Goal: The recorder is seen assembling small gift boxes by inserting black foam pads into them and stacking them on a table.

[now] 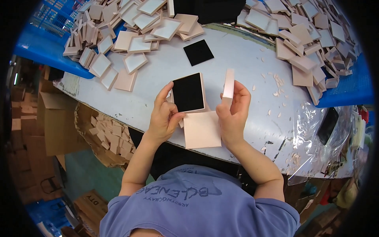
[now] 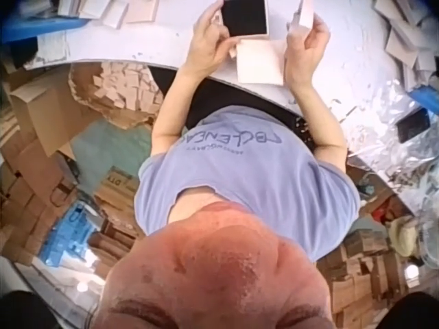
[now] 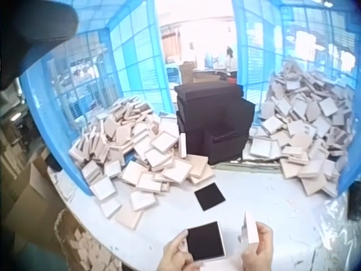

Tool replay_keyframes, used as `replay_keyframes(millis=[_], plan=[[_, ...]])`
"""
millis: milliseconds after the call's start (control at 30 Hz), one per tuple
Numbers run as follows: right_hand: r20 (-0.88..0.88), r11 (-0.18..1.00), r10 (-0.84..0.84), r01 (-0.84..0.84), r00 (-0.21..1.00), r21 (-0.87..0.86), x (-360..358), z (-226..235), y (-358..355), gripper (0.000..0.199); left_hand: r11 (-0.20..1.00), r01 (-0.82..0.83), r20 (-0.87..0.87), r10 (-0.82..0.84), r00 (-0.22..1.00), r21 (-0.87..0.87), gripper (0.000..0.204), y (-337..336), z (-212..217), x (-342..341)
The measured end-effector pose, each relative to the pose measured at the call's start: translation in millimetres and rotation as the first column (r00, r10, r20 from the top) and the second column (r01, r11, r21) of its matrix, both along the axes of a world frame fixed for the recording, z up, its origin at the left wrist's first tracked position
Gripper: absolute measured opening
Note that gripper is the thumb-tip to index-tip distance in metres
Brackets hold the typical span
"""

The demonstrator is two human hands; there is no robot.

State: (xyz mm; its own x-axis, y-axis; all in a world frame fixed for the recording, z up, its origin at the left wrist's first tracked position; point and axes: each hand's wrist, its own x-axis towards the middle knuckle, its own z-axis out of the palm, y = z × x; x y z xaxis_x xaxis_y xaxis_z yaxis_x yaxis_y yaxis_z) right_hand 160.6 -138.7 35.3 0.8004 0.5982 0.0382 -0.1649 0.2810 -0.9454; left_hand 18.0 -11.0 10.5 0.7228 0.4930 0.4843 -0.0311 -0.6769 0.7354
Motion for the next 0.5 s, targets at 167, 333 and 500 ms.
replay_keyframes(millis=[167, 333, 500], plan=[[-0.059, 0.996, -0.031, 0.036, 0.998, 0.084, -7.6, -0.9, 7.3, 0.065, 0.994, -0.045, -0.015, 0.047, 0.999, 0.097, 0.026, -3.0, 0.4, 1.2], [-0.160, 0.999, -0.022, 0.027, 0.987, 0.031, -12.4, 1.0, 5.1, 0.067, 0.987, -0.139, 0.079, 0.133, 0.988, 0.080, 0.027, -9.9, -3.1, 8.5], [0.028, 0.995, 0.015, -0.012, 0.999, -0.103, -22.7, -11.7, -5.9, 0.070, 0.942, -0.207, 0.038, 0.205, 0.978, 0.263, 0.028, -16.1, -2.5, 10.7]])
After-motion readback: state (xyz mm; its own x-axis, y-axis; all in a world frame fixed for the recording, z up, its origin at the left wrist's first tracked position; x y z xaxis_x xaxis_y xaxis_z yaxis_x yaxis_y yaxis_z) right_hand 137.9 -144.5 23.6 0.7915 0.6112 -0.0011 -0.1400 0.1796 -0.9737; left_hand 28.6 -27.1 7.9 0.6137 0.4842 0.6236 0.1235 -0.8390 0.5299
